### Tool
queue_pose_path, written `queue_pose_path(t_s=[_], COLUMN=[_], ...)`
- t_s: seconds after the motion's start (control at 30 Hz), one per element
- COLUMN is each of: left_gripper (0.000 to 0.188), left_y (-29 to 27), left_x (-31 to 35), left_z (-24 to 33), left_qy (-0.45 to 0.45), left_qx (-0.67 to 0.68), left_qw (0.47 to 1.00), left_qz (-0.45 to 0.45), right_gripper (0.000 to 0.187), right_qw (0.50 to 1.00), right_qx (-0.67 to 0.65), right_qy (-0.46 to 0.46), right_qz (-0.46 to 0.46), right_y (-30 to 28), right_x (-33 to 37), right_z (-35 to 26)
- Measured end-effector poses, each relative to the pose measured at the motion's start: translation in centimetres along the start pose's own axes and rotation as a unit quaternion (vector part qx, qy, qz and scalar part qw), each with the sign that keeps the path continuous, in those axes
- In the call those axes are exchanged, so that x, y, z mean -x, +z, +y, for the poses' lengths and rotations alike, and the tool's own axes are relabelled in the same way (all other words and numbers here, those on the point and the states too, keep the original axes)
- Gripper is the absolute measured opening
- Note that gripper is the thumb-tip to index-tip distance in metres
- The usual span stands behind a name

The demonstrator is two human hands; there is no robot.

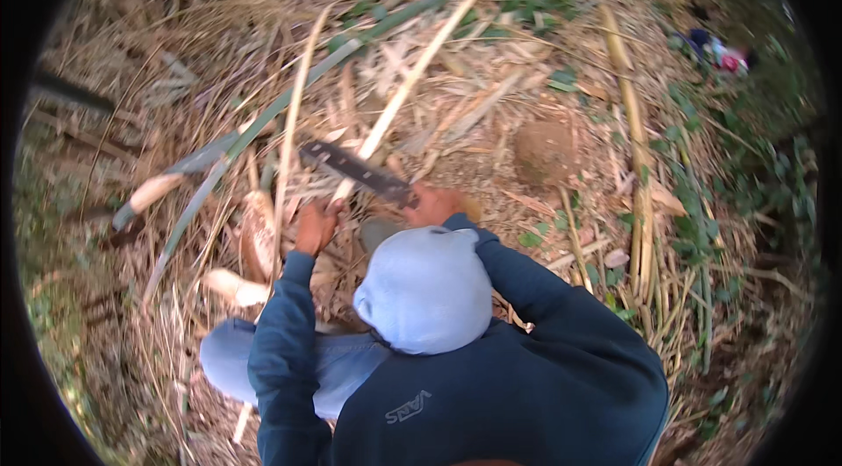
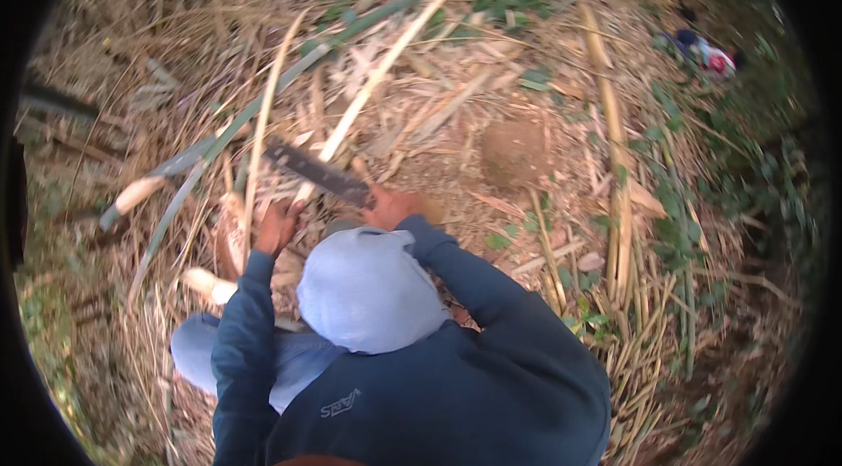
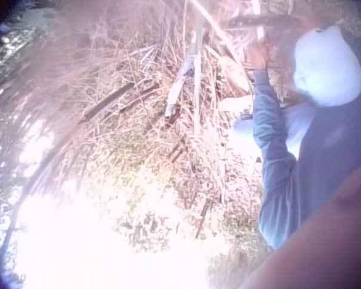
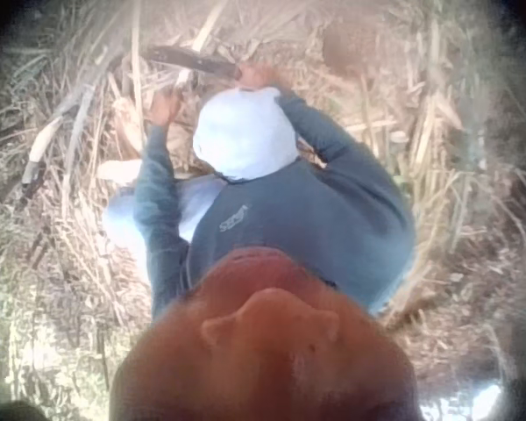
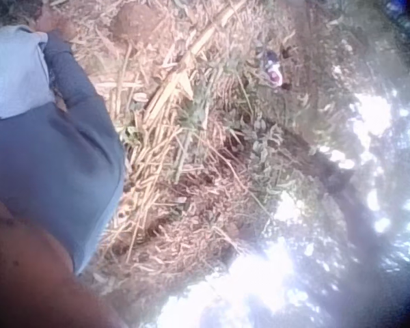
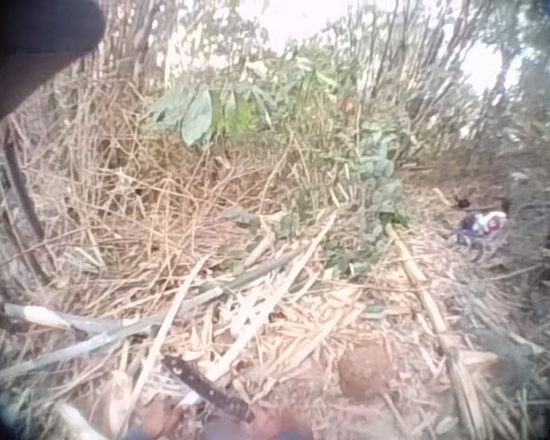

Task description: The person sits on the ground in a wooded area and uses a large knife to split a bamboo stalk into thin strips. They repeatedly strike the bamboo with the knife and then peel the resulting strips apart by hand.

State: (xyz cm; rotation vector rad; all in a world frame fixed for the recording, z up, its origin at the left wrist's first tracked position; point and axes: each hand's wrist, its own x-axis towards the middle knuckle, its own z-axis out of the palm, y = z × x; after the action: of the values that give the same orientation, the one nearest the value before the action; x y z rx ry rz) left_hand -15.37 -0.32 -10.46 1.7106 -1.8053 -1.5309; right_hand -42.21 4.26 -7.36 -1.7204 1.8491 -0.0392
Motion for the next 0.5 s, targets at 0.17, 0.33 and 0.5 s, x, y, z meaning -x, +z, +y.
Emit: queue_pose_path(t_s=[0.17, 0.33, 0.5], left_gripper=[0.036, 0.035, 0.034], left_y=[1.8, 0.7, 0.6], left_x=[-0.3, 0.3, 0.3], left_z=[-2.1, 1.0, 0.4], left_qy=[0.034, -0.022, -0.022], left_qx=[0.125, 0.128, 0.133], left_qw=[0.991, 0.992, 0.991], left_qz=[0.027, 0.005, 0.011], right_gripper=[0.045, 0.04, 0.044], right_qw=[0.995, 0.996, 0.995], right_qx=[0.063, -0.082, -0.086], right_qy=[-0.072, -0.01, -0.006], right_qz=[0.007, -0.041, -0.051], right_y=[2.0, 1.1, 2.3], right_x=[-0.3, 1.0, 1.1], right_z=[2.9, 1.0, 1.0])
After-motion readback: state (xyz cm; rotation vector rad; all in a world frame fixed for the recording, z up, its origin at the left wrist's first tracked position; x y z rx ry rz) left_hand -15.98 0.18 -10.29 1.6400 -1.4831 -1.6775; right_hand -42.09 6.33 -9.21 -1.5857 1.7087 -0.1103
